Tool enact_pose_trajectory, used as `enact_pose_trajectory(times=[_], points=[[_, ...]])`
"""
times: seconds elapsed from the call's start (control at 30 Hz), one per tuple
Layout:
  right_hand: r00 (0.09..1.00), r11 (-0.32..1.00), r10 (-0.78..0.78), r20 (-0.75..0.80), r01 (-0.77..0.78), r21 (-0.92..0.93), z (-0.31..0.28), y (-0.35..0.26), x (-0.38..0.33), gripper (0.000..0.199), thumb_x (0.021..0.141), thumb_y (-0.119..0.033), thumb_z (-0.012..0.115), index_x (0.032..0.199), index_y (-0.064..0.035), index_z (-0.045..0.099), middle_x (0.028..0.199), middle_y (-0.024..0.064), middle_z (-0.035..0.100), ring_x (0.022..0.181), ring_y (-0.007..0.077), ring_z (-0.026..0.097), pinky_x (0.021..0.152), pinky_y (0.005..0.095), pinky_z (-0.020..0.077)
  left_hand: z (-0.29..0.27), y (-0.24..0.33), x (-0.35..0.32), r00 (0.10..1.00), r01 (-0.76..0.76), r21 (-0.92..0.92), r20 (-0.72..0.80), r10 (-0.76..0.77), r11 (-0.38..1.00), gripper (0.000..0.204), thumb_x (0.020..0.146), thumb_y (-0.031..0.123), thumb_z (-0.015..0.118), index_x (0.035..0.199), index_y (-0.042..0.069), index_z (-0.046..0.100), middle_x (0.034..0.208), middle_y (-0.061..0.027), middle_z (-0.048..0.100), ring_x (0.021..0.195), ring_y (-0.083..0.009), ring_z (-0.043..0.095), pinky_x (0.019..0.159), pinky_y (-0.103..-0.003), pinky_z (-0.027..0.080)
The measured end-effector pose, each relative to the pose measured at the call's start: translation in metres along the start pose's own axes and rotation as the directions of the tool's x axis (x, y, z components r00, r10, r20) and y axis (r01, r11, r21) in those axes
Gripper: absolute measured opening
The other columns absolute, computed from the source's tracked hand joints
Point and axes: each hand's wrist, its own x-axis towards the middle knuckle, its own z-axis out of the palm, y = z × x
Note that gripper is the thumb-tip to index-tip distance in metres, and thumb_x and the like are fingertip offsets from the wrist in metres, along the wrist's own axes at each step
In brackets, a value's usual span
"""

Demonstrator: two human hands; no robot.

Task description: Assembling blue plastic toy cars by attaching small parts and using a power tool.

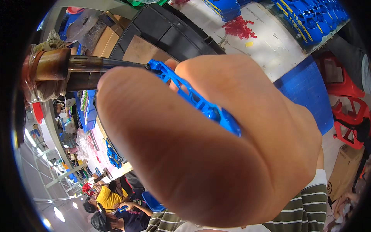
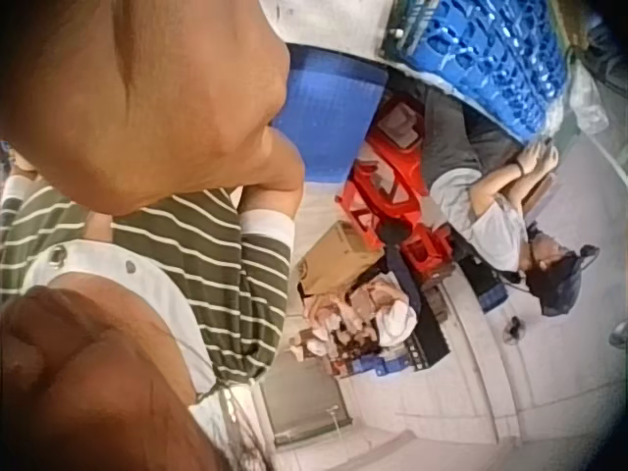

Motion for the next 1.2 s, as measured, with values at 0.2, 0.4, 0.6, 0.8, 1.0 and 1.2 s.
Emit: enact_pose_trajectory(times=[0.2,0.4,0.6,0.8,1.0,1.2], points=[[0.977,0.987,-0.155,-0.144,0.159,0.017,0.012,0.013,-0.002,0.103,0.055,-0.017,0.089,0.136,-0.0120,0.026,0.100,0.0226,0.058,0.074,0.0245,0.060,0.055,0.0313,0.0464,-0.001,0.000,0.003,0.999,0.040,-0.105,0.030,-0.037,0.994,0.062,0.095,0.053,0.031,0.127,0.001,0.043,0.111,-0.0148,0.060,0.097,-0.0235,0.060,0.083,-0.036,0.051],[0.981,0.990,-0.133,-0.143,0.140,0.036,0.010,0.010,-0.005,0.105,0.054,-0.022,0.090,0.136,-0.0113,0.026,0.100,0.0239,0.058,0.071,0.0234,0.059,0.054,0.0302,0.0458,-0.018,-0.007,0.007,0.988,0.014,-0.057,0.155,-0.005,0.998,0.065,0.095,0.055,0.029,0.129,0.001,0.042,0.113,-0.0146,0.060,0.097,-0.0228,0.060,0.083,-0.036,0.051],[0.997,1.000,0.028,-0.066,-0.027,0.014,0.003,0.000,-0.001,0.091,0.052,-0.024,0.090,0.126,-0.0051,0.040,0.102,0.0202,0.058,0.071,0.0204,0.058,0.057,0.0292,0.0460,-0.018,-0.002,0.010,0.985,0.081,-0.085,0.161,-0.067,0.993,0.067,0.094,0.056,0.030,0.130,0.000,0.042,0.113,-0.0140,0.060,0.098,-0.0228,0.059,0.084,-0.035,0.050],[0.981,0.972,0.111,-0.162,-0.141,-0.188,0.015,0.003,-0.005,0.082,0.052,-0.023,0.090,0.118,0.0018,0.050,0.108,0.0167,0.058,0.085,0.0228,0.059,0.071,0.0298,0.0473,-0.022,-0.013,0.015,0.985,-0.066,-0.024,0.156,0.069,0.998,0.061,0.096,0.050,0.030,0.130,0.001,0.042,0.123,-0.0143,0.055,0.107,-0.0226,0.057,0.092,-0.036,0.046],[0.970,0.977,0.058,-0.234,-0.104,-0.189,0.020,0.007,-0.017,0.087,0.052,-0.026,0.090,0.121,0.0060,0.047,0.113,0.0186,0.057,0.100,0.0271,0.058,0.085,0.0339,0.0468,-0.026,-0.018,0.007,0.970,-0.062,-0.100,0.227,0.083,0.993,0.048,0.096,0.040,0.039,0.128,0.005,0.044,0.126,-0.0113,0.053,0.111,-0.0220,0.054,0.097,-0.036,0.042],[0.953,0.965,0.016,-0.301,-0.093,-0.244,0.026,0.006,-0.022,0.087,0.053,-0.028,0.089,0.122,0.0050,0.047,0.110,0.0185,0.059,0.098,0.0263,0.059,0.083,0.0337,0.0479,-0.022,-0.019,-0.003,0.998,-0.036,-0.038,0.057,0.038,0.999,0.037,0.094,0.039,0.046,0.113,0.009,0.054,0.098,-0.0081,0.064,0.083,-0.0174,0.063,0.074,-0.031,0.053]])
